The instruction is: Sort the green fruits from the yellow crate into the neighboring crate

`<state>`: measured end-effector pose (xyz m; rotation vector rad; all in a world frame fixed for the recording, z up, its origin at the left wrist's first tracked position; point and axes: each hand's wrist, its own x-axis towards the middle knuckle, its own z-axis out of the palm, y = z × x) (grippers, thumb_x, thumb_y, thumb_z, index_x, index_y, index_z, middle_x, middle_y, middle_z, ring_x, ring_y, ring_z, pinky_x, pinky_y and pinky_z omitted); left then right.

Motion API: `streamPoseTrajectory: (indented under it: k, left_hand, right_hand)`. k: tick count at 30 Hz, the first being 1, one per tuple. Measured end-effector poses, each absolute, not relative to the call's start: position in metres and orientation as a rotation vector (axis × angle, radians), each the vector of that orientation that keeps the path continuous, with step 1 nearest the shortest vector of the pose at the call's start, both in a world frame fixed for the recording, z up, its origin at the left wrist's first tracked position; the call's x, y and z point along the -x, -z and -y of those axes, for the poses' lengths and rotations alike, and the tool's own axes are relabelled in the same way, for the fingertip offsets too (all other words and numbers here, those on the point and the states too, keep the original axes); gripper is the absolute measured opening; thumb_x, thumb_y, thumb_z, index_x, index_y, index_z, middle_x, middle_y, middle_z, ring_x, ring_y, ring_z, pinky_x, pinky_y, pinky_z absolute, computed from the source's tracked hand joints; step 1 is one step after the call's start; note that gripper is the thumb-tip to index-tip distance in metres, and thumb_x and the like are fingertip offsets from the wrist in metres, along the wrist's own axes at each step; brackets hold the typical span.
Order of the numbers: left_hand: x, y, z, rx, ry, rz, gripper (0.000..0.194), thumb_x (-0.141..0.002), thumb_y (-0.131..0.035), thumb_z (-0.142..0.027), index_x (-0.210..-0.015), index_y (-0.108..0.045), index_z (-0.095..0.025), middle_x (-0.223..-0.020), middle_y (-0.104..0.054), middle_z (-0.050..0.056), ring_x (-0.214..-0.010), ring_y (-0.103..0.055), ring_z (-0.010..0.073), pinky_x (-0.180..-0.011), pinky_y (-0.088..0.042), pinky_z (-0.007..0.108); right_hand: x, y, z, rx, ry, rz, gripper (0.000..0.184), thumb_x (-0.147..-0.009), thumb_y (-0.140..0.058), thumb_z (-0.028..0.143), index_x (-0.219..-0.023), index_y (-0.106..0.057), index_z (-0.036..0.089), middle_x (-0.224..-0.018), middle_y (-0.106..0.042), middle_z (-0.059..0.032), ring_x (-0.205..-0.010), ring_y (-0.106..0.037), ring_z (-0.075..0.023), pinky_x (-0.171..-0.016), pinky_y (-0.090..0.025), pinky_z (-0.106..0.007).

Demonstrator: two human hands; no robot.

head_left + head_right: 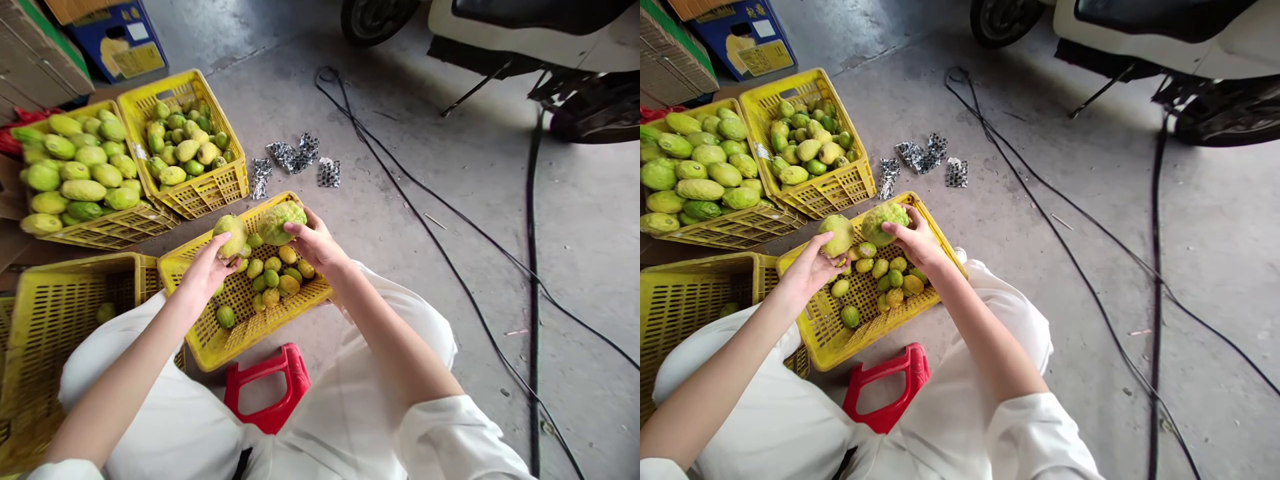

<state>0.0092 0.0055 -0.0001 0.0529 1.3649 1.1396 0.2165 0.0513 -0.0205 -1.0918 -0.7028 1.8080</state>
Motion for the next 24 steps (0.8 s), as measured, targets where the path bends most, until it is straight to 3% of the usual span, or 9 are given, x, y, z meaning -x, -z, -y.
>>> streamPoseTrajectory:
  k: [5, 11, 16, 20, 24]
  left_hand:
    - [-0.013, -0.003, -0.008, -0.007, -1.171, -1.354, 0.035, -0.068, -0.088, -0.019, -0.096, -0.068, -0.02, -0.095, -0.077, 0.007, -0.088, -0.074, 0.0211, -0.084, -0.064, 0.034]
    - [-0.01, 0.001, -0.01, -0.01, -1.164, -1.378, 0.028, -0.071, -0.087, -0.019, -0.093, -0.069, -0.022, -0.08, -0.075, 0.002, -0.073, -0.068, 0.0159, -0.066, -0.055, 0.025]
    - [-0.005, 0.007, -0.01, 0.003, -1.152, -1.389, 0.034, -0.067, -0.092, -0.023, -0.09, -0.067, -0.024, -0.076, -0.073, 0.0, -0.078, -0.07, 0.0178, -0.067, -0.051, 0.027]
    - [-0.01, 0.001, -0.009, -0.001, -1.147, -1.364, 0.033, -0.07, -0.088, -0.026, -0.092, -0.065, -0.023, -0.084, -0.075, 0.003, -0.088, -0.072, 0.0224, -0.077, -0.058, 0.032]
    - [-0.015, -0.004, -0.008, -0.005, -1.15, -1.338, 0.031, -0.074, -0.084, -0.023, -0.099, -0.067, -0.022, -0.093, -0.077, 0.006, -0.093, -0.072, 0.0234, -0.079, -0.061, 0.034]
  right_hand:
    - [-0.217, 0.021, -0.052, 1.059, -1.868, 0.71, 0.073, -0.053, -0.102, 0.044, -0.114, -0.064, 0.029, -0.116, -0.077, -0.0037, -0.125, -0.072, -0.0309, -0.105, -0.064, -0.047]
    - [-0.214, 0.019, -0.05, 1.044, -1.848, 0.731, 0.065, -0.057, -0.1, 0.04, -0.112, -0.067, 0.028, -0.12, -0.077, -0.0057, -0.13, -0.071, -0.0322, -0.115, -0.059, -0.05]
    - [-0.213, 0.016, -0.049, 1.073, -1.839, 0.741, 0.06, -0.06, -0.098, 0.039, -0.11, -0.068, 0.026, -0.122, -0.078, -0.0071, -0.13, -0.072, -0.0328, -0.117, -0.058, -0.049]
    - [-0.213, 0.014, -0.049, 1.051, -1.856, 0.726, 0.061, -0.059, -0.097, 0.041, -0.111, -0.068, 0.027, -0.113, -0.081, -0.005, -0.124, -0.076, -0.0319, -0.116, -0.06, -0.047]
    - [-0.215, 0.017, -0.05, 1.075, -1.902, 0.712, 0.071, -0.062, -0.096, 0.045, -0.125, -0.067, 0.028, -0.114, -0.082, -0.0039, -0.122, -0.077, -0.0321, -0.105, -0.065, -0.046]
